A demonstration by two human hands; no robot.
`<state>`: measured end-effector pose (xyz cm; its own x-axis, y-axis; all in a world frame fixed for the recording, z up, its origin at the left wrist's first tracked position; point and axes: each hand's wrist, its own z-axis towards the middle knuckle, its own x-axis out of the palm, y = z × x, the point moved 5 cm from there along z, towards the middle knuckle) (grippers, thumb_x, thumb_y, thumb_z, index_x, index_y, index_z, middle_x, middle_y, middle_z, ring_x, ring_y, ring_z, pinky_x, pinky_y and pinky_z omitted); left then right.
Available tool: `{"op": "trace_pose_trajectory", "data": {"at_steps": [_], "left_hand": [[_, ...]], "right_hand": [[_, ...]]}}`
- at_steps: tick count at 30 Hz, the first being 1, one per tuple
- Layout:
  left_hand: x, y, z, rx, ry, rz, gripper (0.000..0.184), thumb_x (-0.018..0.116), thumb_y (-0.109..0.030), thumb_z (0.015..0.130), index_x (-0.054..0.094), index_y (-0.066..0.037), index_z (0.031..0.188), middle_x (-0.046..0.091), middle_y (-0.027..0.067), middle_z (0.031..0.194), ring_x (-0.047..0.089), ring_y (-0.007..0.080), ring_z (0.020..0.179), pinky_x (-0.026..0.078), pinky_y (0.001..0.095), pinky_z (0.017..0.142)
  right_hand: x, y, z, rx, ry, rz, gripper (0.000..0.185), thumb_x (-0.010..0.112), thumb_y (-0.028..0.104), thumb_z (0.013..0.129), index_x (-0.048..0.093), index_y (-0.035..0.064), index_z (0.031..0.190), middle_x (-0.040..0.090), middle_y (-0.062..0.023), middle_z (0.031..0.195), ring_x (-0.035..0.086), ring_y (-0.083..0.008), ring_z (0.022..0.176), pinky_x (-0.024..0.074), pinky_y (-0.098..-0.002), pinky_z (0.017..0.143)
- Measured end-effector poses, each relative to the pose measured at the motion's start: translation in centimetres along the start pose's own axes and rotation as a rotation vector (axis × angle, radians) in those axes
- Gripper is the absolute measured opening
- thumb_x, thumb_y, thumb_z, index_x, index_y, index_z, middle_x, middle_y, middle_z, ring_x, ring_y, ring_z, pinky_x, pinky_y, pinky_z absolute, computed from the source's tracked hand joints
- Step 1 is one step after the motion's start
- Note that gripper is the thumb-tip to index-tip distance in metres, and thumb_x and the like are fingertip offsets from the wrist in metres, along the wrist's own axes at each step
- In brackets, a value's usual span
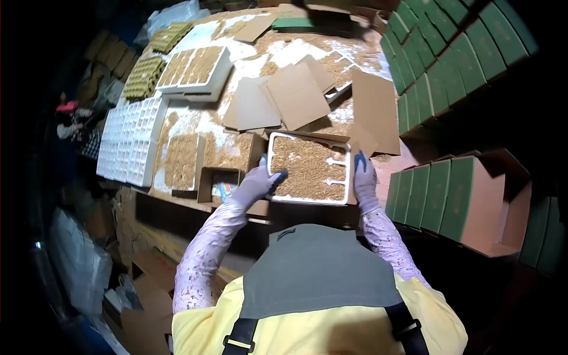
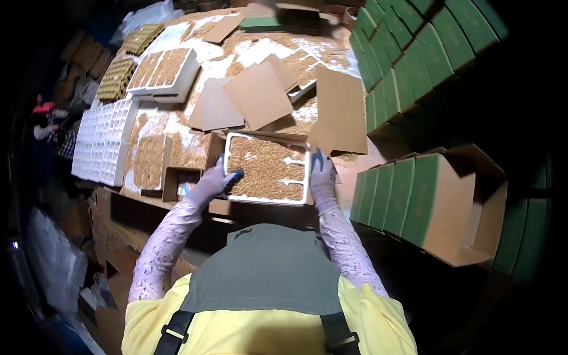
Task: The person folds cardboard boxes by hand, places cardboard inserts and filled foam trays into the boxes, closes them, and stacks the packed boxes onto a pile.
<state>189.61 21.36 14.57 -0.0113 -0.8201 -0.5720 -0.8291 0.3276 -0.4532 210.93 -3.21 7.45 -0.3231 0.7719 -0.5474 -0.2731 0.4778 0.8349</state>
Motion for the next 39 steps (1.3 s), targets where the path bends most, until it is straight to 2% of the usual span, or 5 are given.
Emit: {"op": "trace_pose_trajectory", "data": {"at_steps": [6,12,26,33,39], "left_hand": [[2.9,-2.4,3.3,0.2,0.029,0.766,0.036,0.051,-0.027,0.097,0.066,-0.003,0.12,0.069,0.0146,0.117,0.068,0.026,0.105,0.057,0.0398,0.084],[-6.8,8.4,-3.4,0.215,-0.984,-0.2,0.022,0.064,-0.029,0.089,0.069,-0.012,0.1,0.072,0.0121,0.088,0.07,0.0277,0.079,0.054,0.0363,0.071],[-5.4,22.6,4.7,-0.224,-0.287,0.18,0.034,0.052,-0.035,0.094,0.067,-0.017,0.119,0.055,0.0128,0.137,0.051,0.0283,0.127,0.041,0.0393,0.106],[-4.2,-0.8,-4.0,0.866,-0.937,0.25,0.029,0.067,-0.017,0.082,0.067,-0.017,0.111,0.058,0.0165,0.124,0.055,0.0364,0.114,0.045,0.0447,0.097],[-6.3,7.9,0.5,0.258,-0.518,-0.985,0.041,0.063,-0.023,0.093,0.059,-0.001,0.127,0.061,0.0103,0.123,0.057,0.02,0.113,0.046,0.032,0.098]], "right_hand": [[-2.8,6.1,1.9,-0.078,-0.03,-0.034,0.043,0.049,0.012,0.098,0.047,0.0029,0.14,0.052,-0.0192,0.139,0.054,-0.0304,0.123,0.0428,-0.0377,0.102],[-12.8,21.6,6.0,-0.522,-0.199,0.092,0.091,0.067,-0.005,0.082,0.015,0.0064,0.155,0.024,-0.0121,0.158,0.032,-0.0246,0.139,0.0271,-0.0369,0.114],[-11.1,16.7,6.9,-0.352,0.02,0.066,0.041,0.062,0.013,0.093,0.052,-0.0046,0.128,0.06,-0.0163,0.124,0.06,-0.0215,0.111,0.0478,-0.0329,0.095],[-5.0,21.6,-5.0,-0.654,0.193,-0.023,0.038,0.055,0.018,0.094,0.058,-0.0008,0.127,0.042,-0.0216,0.146,0.041,-0.0386,0.136,0.0337,-0.047,0.113],[4.2,18.4,-3.2,-0.625,0.589,-0.123,0.036,0.068,0.029,0.082,0.068,0.0156,0.115,0.051,-0.0176,0.136,0.045,-0.039,0.126,0.0364,-0.0465,0.107]]}}
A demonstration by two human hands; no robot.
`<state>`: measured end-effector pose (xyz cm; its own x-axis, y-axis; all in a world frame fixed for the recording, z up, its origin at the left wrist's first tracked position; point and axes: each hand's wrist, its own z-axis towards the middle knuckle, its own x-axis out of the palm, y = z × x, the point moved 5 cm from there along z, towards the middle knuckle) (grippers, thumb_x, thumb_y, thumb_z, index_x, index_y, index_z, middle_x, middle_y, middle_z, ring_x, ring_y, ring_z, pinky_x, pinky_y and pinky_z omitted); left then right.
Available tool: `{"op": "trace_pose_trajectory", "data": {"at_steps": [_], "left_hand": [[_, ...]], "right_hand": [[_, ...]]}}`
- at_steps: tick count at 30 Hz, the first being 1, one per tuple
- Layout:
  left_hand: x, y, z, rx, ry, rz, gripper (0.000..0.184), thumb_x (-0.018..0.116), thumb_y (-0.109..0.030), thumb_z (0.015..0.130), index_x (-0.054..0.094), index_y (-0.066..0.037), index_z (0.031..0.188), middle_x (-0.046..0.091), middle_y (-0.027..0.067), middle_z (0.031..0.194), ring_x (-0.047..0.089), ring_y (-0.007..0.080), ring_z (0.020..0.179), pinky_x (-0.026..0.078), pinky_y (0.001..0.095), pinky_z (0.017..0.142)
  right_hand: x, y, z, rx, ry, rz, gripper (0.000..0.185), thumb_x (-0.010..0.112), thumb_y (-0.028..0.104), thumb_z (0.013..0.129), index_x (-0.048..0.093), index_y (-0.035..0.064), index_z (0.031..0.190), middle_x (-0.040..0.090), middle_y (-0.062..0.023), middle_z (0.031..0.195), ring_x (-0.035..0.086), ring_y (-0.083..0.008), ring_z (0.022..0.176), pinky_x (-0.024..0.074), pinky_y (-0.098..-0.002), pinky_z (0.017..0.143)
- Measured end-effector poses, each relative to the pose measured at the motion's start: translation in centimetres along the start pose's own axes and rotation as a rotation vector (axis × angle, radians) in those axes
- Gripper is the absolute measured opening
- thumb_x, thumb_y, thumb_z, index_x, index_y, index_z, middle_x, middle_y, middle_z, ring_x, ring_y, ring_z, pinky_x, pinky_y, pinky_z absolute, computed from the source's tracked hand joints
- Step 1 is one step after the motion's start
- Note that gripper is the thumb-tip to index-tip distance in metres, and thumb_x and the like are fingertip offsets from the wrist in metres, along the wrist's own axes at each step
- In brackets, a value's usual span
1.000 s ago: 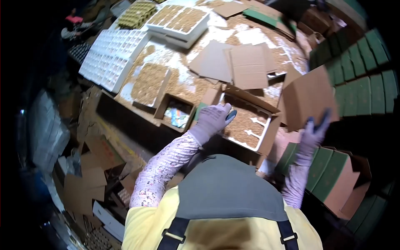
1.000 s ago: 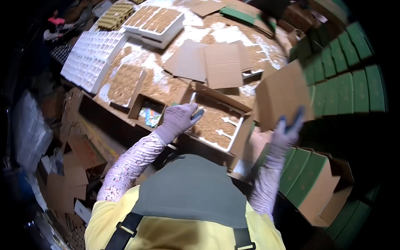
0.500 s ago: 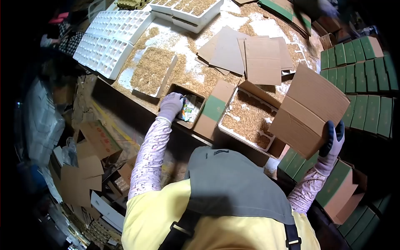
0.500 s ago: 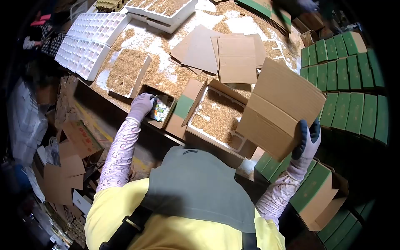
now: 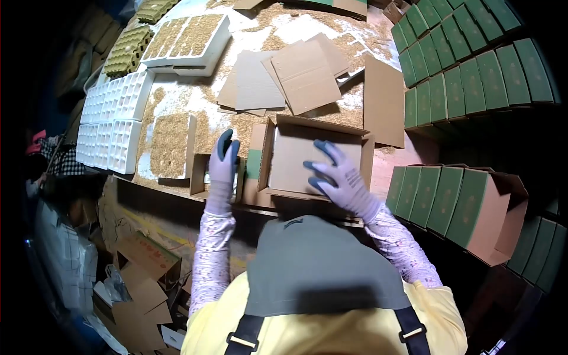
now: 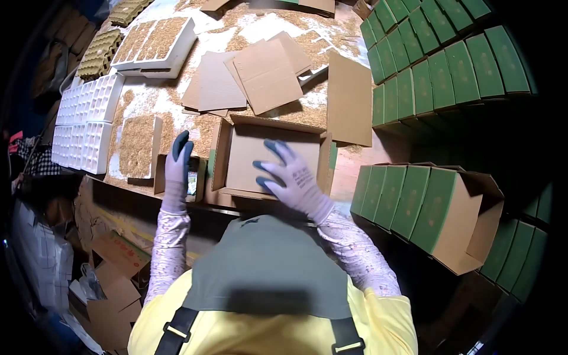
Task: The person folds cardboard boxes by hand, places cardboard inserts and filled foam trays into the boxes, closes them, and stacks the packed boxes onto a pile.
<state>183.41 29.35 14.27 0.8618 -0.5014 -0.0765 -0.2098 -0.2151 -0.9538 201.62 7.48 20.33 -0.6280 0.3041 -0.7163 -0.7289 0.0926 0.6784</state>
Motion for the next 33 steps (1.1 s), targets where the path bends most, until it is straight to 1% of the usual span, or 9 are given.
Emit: {"op": "trace_pose_trajectory", "data": {"at_steps": [5,6,9,14,18,22,26,29,33], "left_hand": [[3.5,6.3,2.1,0.091,0.445,-0.05,0.046,0.051,-0.017,0.099,0.044,-0.007,0.143,0.049,0.0078,0.143,0.047,0.0223,0.13,0.041,0.036,0.108],[4.7,6.7,1.3,0.496,0.559,0.376,0.046,0.046,-0.017,0.101,0.04,-0.008,0.146,0.046,0.0089,0.147,0.044,0.024,0.134,0.038,0.0355,0.111],[8.9,12.3,4.3,-0.233,0.457,0.035,0.084,0.071,-0.038,0.084,0.034,0.004,0.146,0.045,0.0182,0.146,0.043,0.0302,0.135,0.035,0.0349,0.112],[10.6,9.7,3.3,-0.096,0.238,0.581,0.103,0.083,-0.054,0.065,0.044,0.003,0.141,0.051,0.027,0.136,0.049,0.0381,0.127,0.039,0.0394,0.107],[10.0,12.9,3.6,-0.156,0.402,0.193,0.091,0.082,-0.043,0.071,0.044,-0.003,0.143,0.051,0.0215,0.136,0.051,0.0317,0.124,0.04,0.0376,0.105],[9.4,8.4,-1.6,-0.139,0.437,-0.076,0.073,0.075,-0.022,0.079,0.044,-0.005,0.143,0.049,0.011,0.139,0.052,0.0269,0.121,0.043,0.0378,0.102],[9.4,5.6,-4.8,0.522,0.215,0.118,0.055,0.063,-0.029,0.087,0.053,-0.001,0.133,0.059,0.013,0.13,0.057,0.0236,0.119,0.047,0.0365,0.103],[16.1,-2.3,-8.9,0.193,0.418,-0.445,0.049,0.055,-0.032,0.093,0.054,0.0,0.131,0.061,0.0133,0.125,0.058,0.0256,0.117,0.046,0.0408,0.103],[22.0,-5.4,-11.6,0.759,0.352,-0.301,0.05,0.057,-0.028,0.096,0.045,-0.003,0.138,0.054,0.0133,0.131,0.052,0.0258,0.122,0.04,0.042,0.106]], "right_hand": [[4.0,-7.7,-0.7,0.15,0.423,-0.546,0.05,0.072,0.03,0.078,0.061,0.0216,0.126,0.044,-0.0144,0.14,0.049,-0.0297,0.122,0.044,-0.0401,0.102],[3.6,-7.7,-0.9,0.163,0.409,-0.385,0.049,0.072,0.029,0.079,0.061,0.02,0.126,0.044,-0.015,0.141,0.051,-0.0298,0.121,0.0441,-0.0402,0.102],[-2.4,-5.3,-1.0,0.172,0.082,-0.054,0.042,0.068,0.023,0.083,0.063,0.012,0.123,0.051,-0.0179,0.135,0.057,-0.0309,0.114,0.0463,-0.0374,0.1],[1.6,-18.8,-12.3,1.224,-0.624,1.377,0.057,0.063,0.026,0.093,0.043,0.0064,0.143,0.058,-0.0121,0.129,0.058,-0.0239,0.115,0.047,-0.0354,0.1],[5.1,-16.8,-9.3,1.193,-0.149,0.174,0.086,0.068,0.046,0.088,0.031,-0.0044,0.147,0.039,-0.0224,0.148,0.036,-0.0319,0.139,0.0306,-0.0368,0.114],[2.2,-18.2,-12.4,1.005,-0.234,0.81,0.066,0.062,0.05,0.092,0.054,-0.0026,0.131,0.063,-0.0125,0.12,0.058,-0.0195,0.111,0.0449,-0.0318,0.099],[-12.6,-2.8,-20.3,0.618,-1.032,0.898,0.042,0.047,0.035,0.102,0.066,-0.0014,0.111,0.066,-0.0084,0.088,0.061,-0.0143,0.066,0.0498,-0.0261,0.058],[-22.1,6.3,-32.3,0.562,-1.562,-0.346,0.04,0.042,0.028,0.099,0.068,0.0006,0.086,0.062,-0.0068,0.067,0.057,-0.0151,0.058,0.0473,-0.0273,0.057],[-31.1,-5.2,-46.6,0.376,-1.996,-0.272,0.042,0.039,0.034,0.104,0.062,0.0012,0.116,0.062,-0.0089,0.106,0.057,-0.0181,0.096,0.0466,-0.0348,0.084]]}}
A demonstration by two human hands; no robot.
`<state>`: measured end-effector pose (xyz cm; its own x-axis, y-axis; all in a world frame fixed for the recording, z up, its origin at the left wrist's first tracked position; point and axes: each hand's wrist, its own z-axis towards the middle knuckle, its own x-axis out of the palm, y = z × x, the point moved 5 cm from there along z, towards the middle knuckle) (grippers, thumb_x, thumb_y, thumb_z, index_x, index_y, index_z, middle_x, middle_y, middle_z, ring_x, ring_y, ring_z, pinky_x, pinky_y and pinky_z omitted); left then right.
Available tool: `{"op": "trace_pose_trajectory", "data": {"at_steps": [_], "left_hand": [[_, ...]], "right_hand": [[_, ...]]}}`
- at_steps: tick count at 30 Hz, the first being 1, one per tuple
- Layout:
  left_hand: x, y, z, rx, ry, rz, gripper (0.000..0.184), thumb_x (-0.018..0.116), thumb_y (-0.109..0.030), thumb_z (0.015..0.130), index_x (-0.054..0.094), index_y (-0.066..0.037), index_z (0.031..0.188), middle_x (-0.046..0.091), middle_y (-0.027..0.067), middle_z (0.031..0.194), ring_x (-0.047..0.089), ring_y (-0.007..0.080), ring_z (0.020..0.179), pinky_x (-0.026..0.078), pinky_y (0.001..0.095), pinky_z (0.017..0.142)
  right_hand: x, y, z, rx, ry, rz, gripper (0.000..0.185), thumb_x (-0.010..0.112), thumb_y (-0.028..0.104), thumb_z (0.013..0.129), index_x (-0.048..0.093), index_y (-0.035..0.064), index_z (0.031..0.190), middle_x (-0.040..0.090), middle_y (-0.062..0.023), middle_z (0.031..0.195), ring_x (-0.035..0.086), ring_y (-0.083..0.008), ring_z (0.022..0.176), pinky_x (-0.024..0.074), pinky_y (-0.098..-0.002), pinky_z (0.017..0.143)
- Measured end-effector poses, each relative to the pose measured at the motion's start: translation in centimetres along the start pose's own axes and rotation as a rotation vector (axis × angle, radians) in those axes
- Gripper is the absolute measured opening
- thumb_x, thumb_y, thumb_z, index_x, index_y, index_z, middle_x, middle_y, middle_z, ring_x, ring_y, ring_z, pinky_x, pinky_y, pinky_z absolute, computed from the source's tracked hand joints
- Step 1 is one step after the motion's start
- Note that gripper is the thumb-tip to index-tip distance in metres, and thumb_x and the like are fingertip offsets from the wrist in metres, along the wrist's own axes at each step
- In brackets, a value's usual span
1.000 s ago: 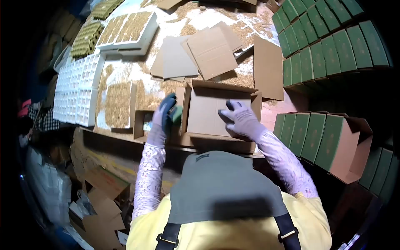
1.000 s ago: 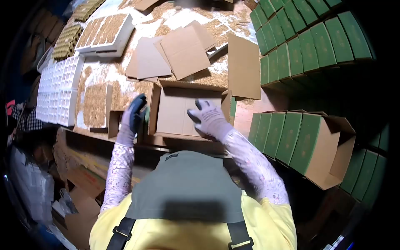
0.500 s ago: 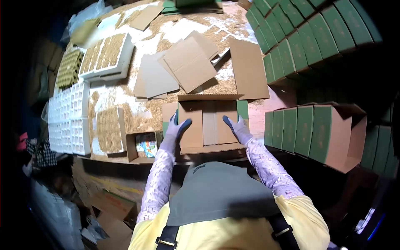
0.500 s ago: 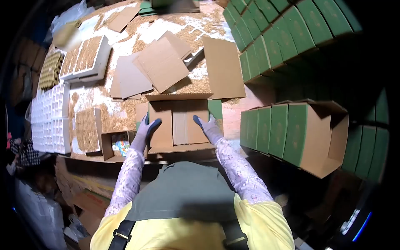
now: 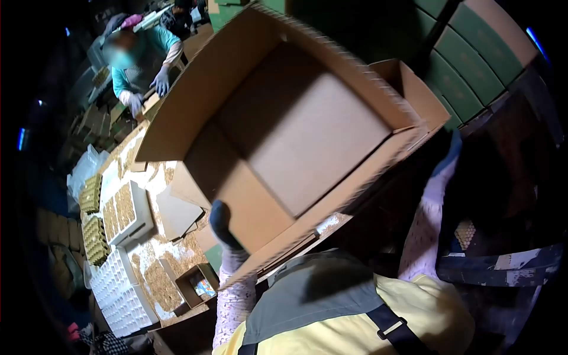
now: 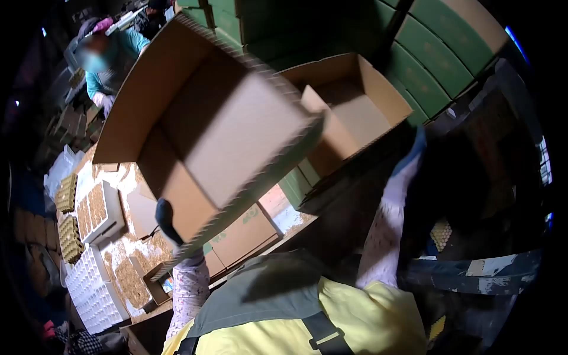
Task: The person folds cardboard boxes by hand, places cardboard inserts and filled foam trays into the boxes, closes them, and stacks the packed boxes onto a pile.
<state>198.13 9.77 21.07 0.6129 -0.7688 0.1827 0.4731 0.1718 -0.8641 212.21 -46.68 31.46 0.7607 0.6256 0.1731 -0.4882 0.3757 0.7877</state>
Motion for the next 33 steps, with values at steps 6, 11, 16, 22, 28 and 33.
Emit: {"op": "trace_pose_trajectory", "data": {"at_steps": [6,11,16,22,28,33], "left_hand": [[20.2,-7.9,1.7,0.13,0.577,0.088,0.061,0.058,-0.031,0.096,0.033,-0.006,0.146,0.063,0.0174,0.104,0.063,0.0309,0.097,0.048,0.0422,0.086],[29.0,-12.8,4.1,0.061,0.872,0.933,0.067,0.056,-0.038,0.095,0.026,-0.02,0.151,0.067,0.0208,0.112,0.066,0.039,0.095,0.051,0.0475,0.081],[29.2,-8.9,2.1,0.137,0.757,0.058,0.068,0.058,-0.028,0.095,0.024,-0.014,0.152,0.063,0.0186,0.122,0.062,0.0376,0.108,0.048,0.043,0.09],[6.2,4.7,-8.8,0.076,0.87,0.924,0.104,0.083,-0.046,0.068,0.031,-0.008,0.15,0.038,0.028,0.146,0.037,0.0428,0.135,0.032,0.0503,0.111],[-15.9,8.6,-15.7,-0.337,1.203,1.45,0.065,0.064,-0.023,0.087,0.038,-0.02,0.146,0.04,0.0154,0.149,0.043,0.0318,0.134,0.042,0.0418,0.106],[-9.9,-3.6,-4.8,-0.183,1.179,1.31,0.03,0.059,-0.028,0.093,0.061,-0.013,0.118,0.067,0.0151,0.112,0.066,0.0294,0.101,0.053,0.0416,0.084]], "right_hand": [[4.2,-19.9,-0.2,0.815,0.412,1.478,0.058,0.034,0.05,0.104,0.041,0.007,0.143,0.049,-0.0063,0.138,0.045,-0.0221,0.123,0.0326,-0.0347,0.11],[3.5,-17.9,-1.3,0.758,0.488,0.971,0.06,0.046,0.052,0.099,0.045,0.0078,0.14,0.053,-0.0081,0.136,0.052,-0.0257,0.117,0.0424,-0.0409,0.104],[5.8,-11.8,-2.1,0.706,1.246,1.776,0.052,0.044,0.042,0.103,0.043,0.0084,0.144,0.05,-0.007,0.141,0.051,-0.0211,0.121,0.0369,-0.0406,0.108],[-1.7,-15.3,-11.1,0.589,0.182,0.202,0.042,0.052,0.035,0.099,0.054,0.0053,0.128,0.06,-0.007,0.117,0.058,-0.0176,0.101,0.0449,-0.0319,0.091],[-2.3,-8.5,-34.6,1.442,1.439,-0.153,0.032,0.057,0.025,0.097,0.062,0.0023,0.119,0.067,-0.0059,0.103,0.064,-0.0149,0.091,0.0515,-0.0253,0.079],[10.8,-6.9,-36.7,0.841,1.929,0.009,0.034,0.05,0.027,0.102,0.053,0.0029,0.125,0.066,-0.0115,0.108,0.064,-0.0154,0.095,0.0522,-0.0301,0.085]]}}
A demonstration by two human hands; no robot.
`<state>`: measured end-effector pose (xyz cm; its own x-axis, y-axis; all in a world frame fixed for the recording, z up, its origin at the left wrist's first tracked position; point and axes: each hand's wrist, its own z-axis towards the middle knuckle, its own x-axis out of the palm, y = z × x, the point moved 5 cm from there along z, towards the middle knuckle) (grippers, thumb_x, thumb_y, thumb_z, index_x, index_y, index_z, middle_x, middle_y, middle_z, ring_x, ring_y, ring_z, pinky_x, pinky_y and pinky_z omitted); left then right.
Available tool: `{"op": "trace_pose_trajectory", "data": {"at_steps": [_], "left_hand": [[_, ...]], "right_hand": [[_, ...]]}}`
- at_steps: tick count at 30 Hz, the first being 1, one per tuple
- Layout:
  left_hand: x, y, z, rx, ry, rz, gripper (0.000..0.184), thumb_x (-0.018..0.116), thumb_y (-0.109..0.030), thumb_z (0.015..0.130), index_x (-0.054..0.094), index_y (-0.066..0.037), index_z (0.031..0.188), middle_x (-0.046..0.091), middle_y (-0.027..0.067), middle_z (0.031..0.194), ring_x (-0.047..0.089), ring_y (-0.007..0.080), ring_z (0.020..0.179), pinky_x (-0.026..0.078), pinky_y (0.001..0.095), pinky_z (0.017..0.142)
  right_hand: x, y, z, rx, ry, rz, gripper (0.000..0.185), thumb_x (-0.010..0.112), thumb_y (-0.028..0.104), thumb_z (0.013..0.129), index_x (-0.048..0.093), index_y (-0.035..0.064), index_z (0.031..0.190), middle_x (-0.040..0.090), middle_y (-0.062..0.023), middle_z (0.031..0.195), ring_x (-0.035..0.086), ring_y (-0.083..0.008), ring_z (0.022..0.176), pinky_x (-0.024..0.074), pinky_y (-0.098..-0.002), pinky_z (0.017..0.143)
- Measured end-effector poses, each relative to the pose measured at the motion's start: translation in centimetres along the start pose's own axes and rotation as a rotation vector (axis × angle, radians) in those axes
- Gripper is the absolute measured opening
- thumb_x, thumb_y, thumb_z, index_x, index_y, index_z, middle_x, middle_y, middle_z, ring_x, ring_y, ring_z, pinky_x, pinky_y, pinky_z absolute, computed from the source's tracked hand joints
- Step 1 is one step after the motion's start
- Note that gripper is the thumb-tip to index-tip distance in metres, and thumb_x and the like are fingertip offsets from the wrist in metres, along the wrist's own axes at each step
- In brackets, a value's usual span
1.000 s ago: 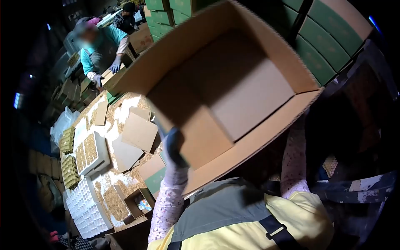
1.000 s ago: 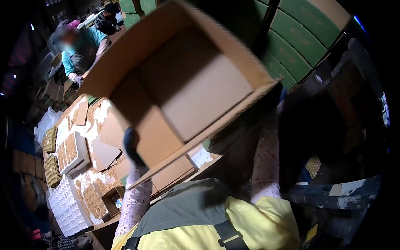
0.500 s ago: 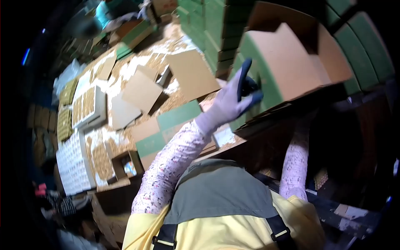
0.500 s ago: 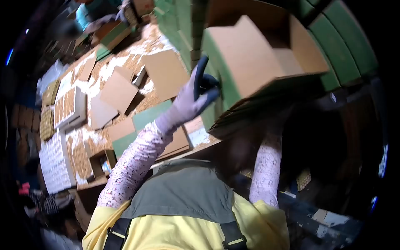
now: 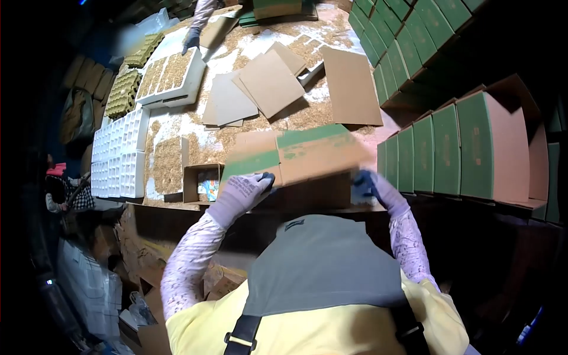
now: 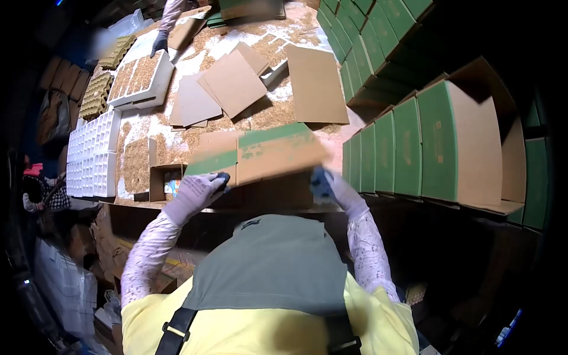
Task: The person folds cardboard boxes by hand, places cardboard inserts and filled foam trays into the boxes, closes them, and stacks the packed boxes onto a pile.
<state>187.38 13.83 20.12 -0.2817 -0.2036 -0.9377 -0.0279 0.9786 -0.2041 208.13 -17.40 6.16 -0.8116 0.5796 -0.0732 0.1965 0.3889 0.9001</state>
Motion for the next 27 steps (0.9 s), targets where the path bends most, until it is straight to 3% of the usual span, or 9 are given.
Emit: {"op": "trace_pose_trajectory", "data": {"at_steps": [2,8,9,11,16,18,21,23,27], "left_hand": [[-6.5,-2.4,0.5,-0.019,-0.01,-0.043,0.027,0.062,-0.034,0.091,0.063,-0.01,0.105,0.067,0.0162,0.098,0.067,0.0312,0.091,0.053,0.0429,0.076],[3.9,3.6,5.4,-0.172,0.169,-0.856,0.038,0.076,-0.037,0.082,0.065,-0.003,0.095,0.066,0.0071,0.086,0.062,0.0178,0.081,0.05,0.0329,0.072],[5.1,5.4,5.2,0.107,-0.237,-0.721,0.038,0.076,-0.035,0.082,0.066,-0.002,0.098,0.066,0.0055,0.088,0.061,0.0148,0.08,0.049,0.0316,0.071],[4.1,5.8,3.6,-0.423,-0.108,-1.469,0.034,0.074,-0.031,0.083,0.07,-0.002,0.1,0.069,0.0018,0.084,0.06,0.0129,0.074,0.046,0.0296,0.066],[-7.2,2.7,3.8,-0.339,-0.462,-0.417,0.031,0.069,-0.034,0.08,0.066,-0.006,0.068,0.063,0.0148,0.065,0.064,0.0285,0.06,0.049,0.0382,0.054],[-2.9,-0.8,8.1,-0.25,-0.584,-0.122,0.021,0.065,-0.033,0.083,0.071,-0.013,0.078,0.069,0.0054,0.07,0.068,0.0262,0.064,0.055,0.0376,0.062],[3.5,-0.9,11.7,0.034,-0.018,0.187,0.015,0.058,-0.018,0.085,0.07,-0.015,0.094,0.07,0.0059,0.097,0.068,0.0209,0.097,0.054,0.0399,0.084],[-1.4,-1.2,9.9,0.348,-0.711,0.395,0.035,0.055,-0.017,0.086,0.063,-0.021,0.12,0.058,0.0112,0.122,0.056,0.0235,0.115,0.045,0.0412,0.101],[-6.9,-0.6,12.4,0.16,-0.841,0.513,0.064,0.063,-0.016,0.081,0.047,-0.025,0.142,0.056,0.0109,0.127,0.059,0.0287,0.112,0.043,0.0411,0.103]], "right_hand": [[3.8,13.0,1.4,-0.149,-0.23,0.552,0.024,0.06,0.029,0.098,0.06,0.0048,0.099,0.065,-0.0064,0.084,0.062,-0.0129,0.073,0.0517,-0.0283,0.069],[4.6,16.5,8.2,-0.182,-0.533,0.274,0.043,0.081,0.028,0.081,0.045,0.0142,0.06,0.043,0.0056,0.055,0.04,-0.0054,0.047,0.0342,-0.0234,0.046],[3.7,15.2,8.0,-0.198,-0.51,0.311,0.043,0.081,0.026,0.081,0.046,0.0143,0.061,0.044,0.0054,0.056,0.04,-0.0056,0.047,0.0344,-0.0232,0.046],[2.6,13.8,6.5,-0.182,-0.535,0.348,0.042,0.083,0.025,0.08,0.046,0.0148,0.062,0.043,0.0054,0.056,0.039,-0.0062,0.045,0.035,-0.0229,0.045],[3.4,21.9,0.8,-0.344,-0.325,-0.372,0.019,0.067,0.011,0.071,0.053,0.0025,0.08,0.054,-0.0044,0.07,0.052,-0.0141,0.062,0.044,-0.0303,0.059],[9.0,21.9,2.7,-0.473,-0.069,-1.005,0.037,0.067,0.027,0.073,0.061,0.0022,0.099,0.065,-0.016,0.088,0.065,-0.0353,0.088,0.0511,-0.043,0.077],[10.2,13.3,6.3,-0.545,0.351,-1.219,0.026,0.064,0.023,0.078,0.065,0.0125,0.103,0.062,-0.0129,0.108,0.06,-0.0318,0.103,0.0486,-0.0404,0.088],[7.0,15.9,2.4,-0.678,0.254,-1.39,0.029,0.058,0.012,0.08,0.067,0.0189,0.107,0.056,-0.0098,0.125,0.05,-0.0321,0.121,0.041,-0.0406,0.102],[5.2,12.9,-1.5,-0.427,0.353,-1.326,0.067,0.074,0.03,0.073,0.054,0.0201,0.136,0.02,-0.0297,0.155,0.02,-0.0456,0.143,0.0256,-0.0486,0.115]]}}
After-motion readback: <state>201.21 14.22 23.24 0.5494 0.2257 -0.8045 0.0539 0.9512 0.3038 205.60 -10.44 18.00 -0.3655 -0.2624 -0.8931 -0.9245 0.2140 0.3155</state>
